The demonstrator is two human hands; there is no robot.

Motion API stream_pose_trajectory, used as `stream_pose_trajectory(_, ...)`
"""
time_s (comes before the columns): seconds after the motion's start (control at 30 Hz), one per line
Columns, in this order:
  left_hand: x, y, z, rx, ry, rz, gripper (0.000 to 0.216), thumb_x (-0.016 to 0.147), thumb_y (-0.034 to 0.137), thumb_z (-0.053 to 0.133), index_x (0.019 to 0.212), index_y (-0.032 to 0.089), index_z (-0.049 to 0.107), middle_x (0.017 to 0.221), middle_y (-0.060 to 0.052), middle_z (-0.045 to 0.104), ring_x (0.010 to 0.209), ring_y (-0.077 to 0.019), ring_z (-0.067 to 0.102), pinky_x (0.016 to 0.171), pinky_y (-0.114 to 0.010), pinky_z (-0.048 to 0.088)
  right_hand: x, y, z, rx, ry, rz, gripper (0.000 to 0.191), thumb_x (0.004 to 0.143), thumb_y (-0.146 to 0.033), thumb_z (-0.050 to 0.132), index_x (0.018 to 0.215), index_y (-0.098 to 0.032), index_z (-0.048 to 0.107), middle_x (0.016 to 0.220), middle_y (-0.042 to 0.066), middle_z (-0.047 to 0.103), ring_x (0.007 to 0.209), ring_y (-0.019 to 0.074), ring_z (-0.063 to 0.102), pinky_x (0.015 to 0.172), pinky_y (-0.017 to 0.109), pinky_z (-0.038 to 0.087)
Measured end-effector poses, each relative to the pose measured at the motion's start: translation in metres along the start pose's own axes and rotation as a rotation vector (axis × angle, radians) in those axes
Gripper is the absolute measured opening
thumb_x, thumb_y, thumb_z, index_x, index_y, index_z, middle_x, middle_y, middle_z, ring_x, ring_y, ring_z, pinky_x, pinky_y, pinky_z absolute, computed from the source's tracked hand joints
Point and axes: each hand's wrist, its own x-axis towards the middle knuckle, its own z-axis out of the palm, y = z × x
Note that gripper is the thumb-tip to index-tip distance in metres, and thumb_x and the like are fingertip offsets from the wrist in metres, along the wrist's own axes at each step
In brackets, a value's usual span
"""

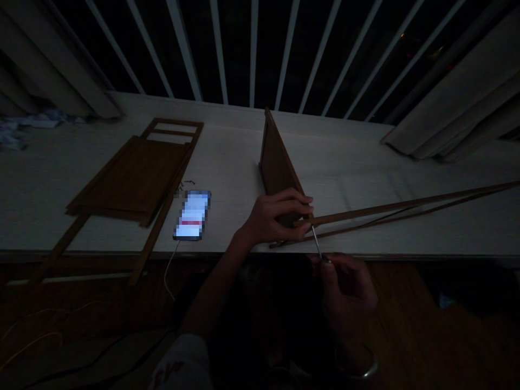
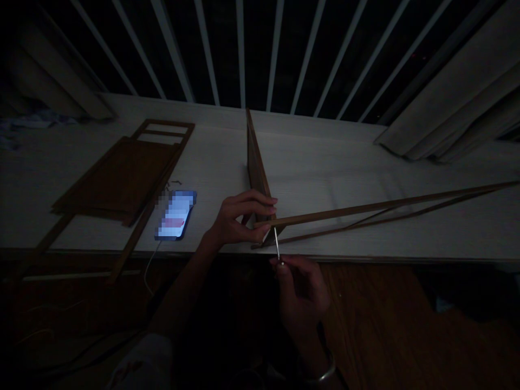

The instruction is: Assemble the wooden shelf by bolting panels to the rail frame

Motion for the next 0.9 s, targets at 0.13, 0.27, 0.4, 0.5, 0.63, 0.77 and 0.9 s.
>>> stream_pose_trajectory(0.13,0.0,-0.0002,0.0001,-0.008,0.008,0.016,0.024,0.066,0.019,0.068,0.089,0.013,0.063,0.093,-0.007,0.064,0.089,-0.0123,0.063,0.074,-0.022,0.054,0.0003,-0.0003,-0.0005,-0.004,-0.014,0.0,0.005,0.078,-0.016,0.061,0.082,-0.019,0.06,0.071,-0.001,0.066,0.06,0.0109,0.062,0.055,0.023,0.05)
stream_pose_trajectory(0.27,0.0,0.0002,0.0001,0.001,0.0,0.008,0.024,0.067,0.02,0.068,0.09,0.015,0.063,0.093,-0.005,0.064,0.088,-0.0117,0.063,0.073,-0.022,0.054,0.0001,-0.0012,-0.0014,-0.026,-0.038,0.009,0.004,0.079,-0.017,0.059,0.082,-0.019,0.061,0.073,0.0,0.066,0.062,0.0113,0.062,0.058,0.024,0.051)
stream_pose_trajectory(0.4,-0.0002,0.0007,-0.0001,-0.011,-0.001,0.008,0.023,0.067,0.019,0.067,0.089,0.015,0.062,0.093,-0.005,0.064,0.089,-0.0119,0.063,0.073,-0.022,0.053,-0.0004,-0.001,-0.0013,-0.053,-0.037,0.006,0.003,0.08,-0.019,0.059,0.083,-0.019,0.061,0.072,0.001,0.066,0.061,0.0122,0.061,0.057,0.026,0.051)
stream_pose_trajectory(0.5,-0.0005,0.0007,-0.0004,-0.018,-0.011,0.003,0.022,0.068,0.018,0.067,0.089,0.014,0.062,0.092,-0.006,0.064,0.09,-0.0123,0.063,0.075,-0.023,0.053,-0.0003,-0.0017,-0.0004,-0.061,-0.024,-0.013,0.004,0.08,-0.019,0.058,0.083,-0.019,0.061,0.073,0.001,0.065,0.061,0.0118,0.06,0.056,0.025,0.05)
stream_pose_trajectory(0.63,-0.001,0.0003,-0.0007,-0.029,-0.014,-0.001,0.022,0.068,0.019,0.066,0.09,0.015,0.062,0.094,-0.006,0.063,0.091,-0.0119,0.063,0.074,-0.022,0.053,-0.0002,-0.0044,0.0,-0.092,-0.006,-0.028,0.004,0.08,-0.021,0.059,0.083,-0.019,0.061,0.074,0.002,0.065,0.062,0.0128,0.06,0.055,0.025,0.049)
stream_pose_trajectory(0.77,-0.0013,0.0003,-0.0009,-0.03,-0.018,-0.008,0.022,0.068,0.02,0.066,0.089,0.014,0.062,0.093,-0.006,0.063,0.091,-0.0122,0.063,0.075,-0.023,0.053,-0.0003,-0.0059,-0.0019,-0.169,0.02,-0.008,0.007,0.079,-0.024,0.061,0.083,-0.019,0.062,0.074,0.002,0.066,0.063,0.0131,0.06,0.056,0.025,0.048)
stream_pose_trajectory(0.9,-0.0016,0.0002,-0.0007,-0.032,-0.01,-0.006,0.023,0.068,0.019,0.067,0.089,0.013,0.062,0.093,-0.006,0.063,0.091,-0.0124,0.063,0.075,-0.023,0.053,-0.0001,-0.006,-0.0049,-0.214,0.04,0.001,0.011,0.078,-0.028,0.062,0.083,-0.018,0.062,0.074,0.002,0.066,0.06,0.0123,0.059,0.053,0.024,0.047)
